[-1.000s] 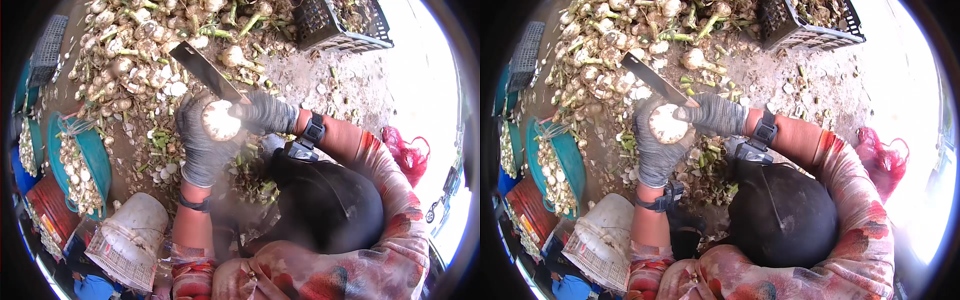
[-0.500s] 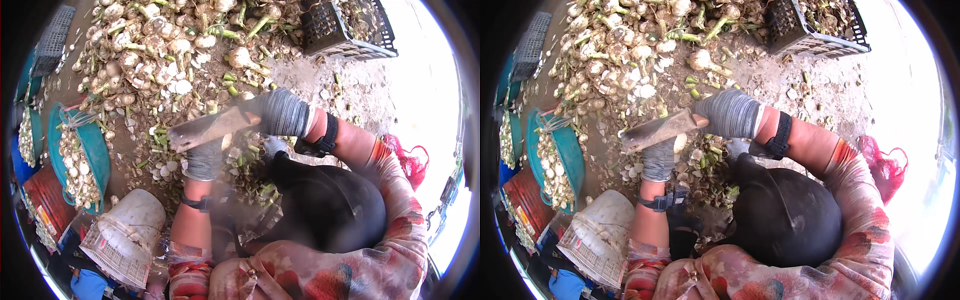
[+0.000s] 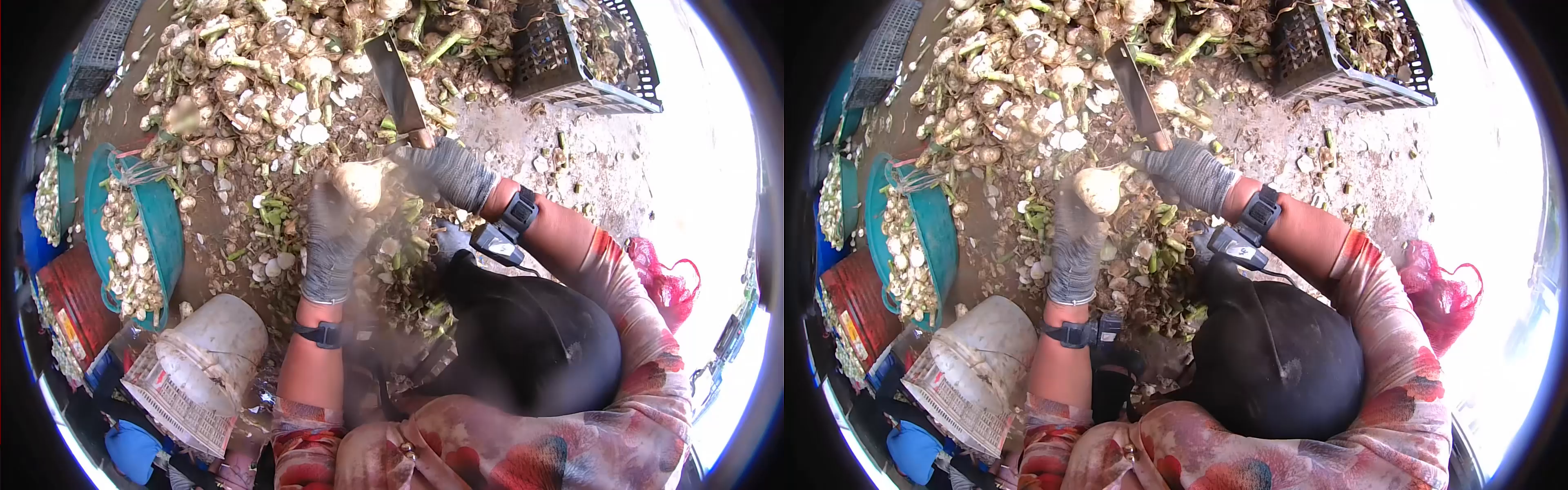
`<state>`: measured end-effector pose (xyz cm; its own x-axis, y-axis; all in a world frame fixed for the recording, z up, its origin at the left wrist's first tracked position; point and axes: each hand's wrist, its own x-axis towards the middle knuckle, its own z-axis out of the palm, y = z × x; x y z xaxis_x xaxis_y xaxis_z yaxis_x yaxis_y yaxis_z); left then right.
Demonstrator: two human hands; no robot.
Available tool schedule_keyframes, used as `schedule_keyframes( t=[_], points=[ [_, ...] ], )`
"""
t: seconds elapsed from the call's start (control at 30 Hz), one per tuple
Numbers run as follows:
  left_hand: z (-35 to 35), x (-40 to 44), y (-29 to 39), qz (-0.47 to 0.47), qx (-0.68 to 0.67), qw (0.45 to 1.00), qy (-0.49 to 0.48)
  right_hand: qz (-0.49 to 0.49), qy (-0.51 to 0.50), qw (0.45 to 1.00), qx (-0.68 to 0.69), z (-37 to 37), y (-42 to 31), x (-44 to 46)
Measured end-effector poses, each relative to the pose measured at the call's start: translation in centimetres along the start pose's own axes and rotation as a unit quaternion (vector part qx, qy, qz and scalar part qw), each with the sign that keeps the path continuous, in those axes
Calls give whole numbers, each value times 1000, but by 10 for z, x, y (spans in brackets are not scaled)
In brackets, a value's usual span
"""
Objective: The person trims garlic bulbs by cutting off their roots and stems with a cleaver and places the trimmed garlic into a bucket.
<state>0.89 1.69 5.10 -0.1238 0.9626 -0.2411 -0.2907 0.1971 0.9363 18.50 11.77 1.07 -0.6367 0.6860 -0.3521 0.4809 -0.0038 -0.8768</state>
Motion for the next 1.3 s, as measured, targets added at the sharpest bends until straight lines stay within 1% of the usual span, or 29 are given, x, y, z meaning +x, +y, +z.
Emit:
schedule_keyframes(
  t=[0.03,0.07,0.1,0.17,0.2,0.23,0.27,0.3,0.37,0.4,0.43,0.5,0.63,0.67,0.77,0.8,0.83,0.9,0.93,0.97,1.0,1.03,1.07,1.1,1.13,1.17,1.2,1.23,1.3],
  points=[
    [0,-2,1,-34,-66,996,-44,-82,-12,996,-32,5,5,-2],
    [-2,-3,-8,-43,2,998,-38,47,-34,985,162,16,8,-6],
    [0,0,-8,-43,1,998,-40,173,-53,920,347,20,3,-7],
    [6,6,-5,-36,-19,999,-29,124,-73,921,363,22,11,-7],
    [3,7,-4,-29,36,999,-16,72,-60,979,182,18,6,-6],
    [-1,8,-4,-27,36,999,-16,16,-44,999,-7,13,0,-5],
    [-5,9,-3,-25,145,989,-31,-9,1,1000,4,5,-4,-13],
    [-14,10,-9,-13,204,978,-49,-10,2,1000,4,-3,-12,-21],
    [-31,12,-20,17,318,945,-81,-83,40,978,-189,-16,-29,-34],
    [-39,10,-30,36,342,934,-99,-118,21,969,-216,-21,-40,-40],
    [-44,8,-37,56,364,922,-118,-115,21,969,-217,-24,-47,-44],
    [-50,3,-45,52,351,927,-118,-142,-26,959,-244,-25,-55,-48],
    [-49,-2,-43,37,316,942,-103,-102,-62,945,-306,-21,-54,-45],
    [-48,-3,-42,33,309,945,-100,-106,-67,943,-310,-19,-49,-44],
    [-46,-7,-42,27,289,953,-91,-99,-49,947,-302,-14,-31,-43],
    [-45,-8,-42,23,278,956,-89,-124,-47,951,-278,-14,-29,-44],
    [-44,-8,-43,18,267,959,-87,-121,-46,952,-277,-13,-22,-44],
    [-43,-10,-41,7,237,968,-81,-154,-11,935,-318,-12,-3,-42],
    [-39,-7,-34,12,246,965,-89,-136,-2,936,-326,-16,3,-42],
    [-36,-2,-22,48,348,928,-124,-137,3,934,-330,-22,13,-37],
    [-29,-16,-14,-5,268,963,-43,-50,18,934,-353,-29,26,-30],
    [-43,-26,-16,2,292,956,-40,41,35,927,-372,-36,39,-27],
    [-56,-34,-8,53,334,941,18,78,62,927,-361,-46,53,-29],
    [-73,-33,15,97,443,889,55,108,88,926,-351,-57,63,-27],
    [-109,-28,39,102,258,958,74,127,131,922,-342,-61,64,-24],
    [-145,-22,62,121,18,989,87,128,135,921,-342,-57,70,-23],
    [-180,-16,86,148,-178,968,98,84,205,928,-299,-51,80,-14],
    [-191,-14,121,175,-265,936,154,29,280,925,-255,-52,88,2],
    [-202,-10,152,156,-337,870,324,54,195,941,-270,-51,95,24]
  ],
)
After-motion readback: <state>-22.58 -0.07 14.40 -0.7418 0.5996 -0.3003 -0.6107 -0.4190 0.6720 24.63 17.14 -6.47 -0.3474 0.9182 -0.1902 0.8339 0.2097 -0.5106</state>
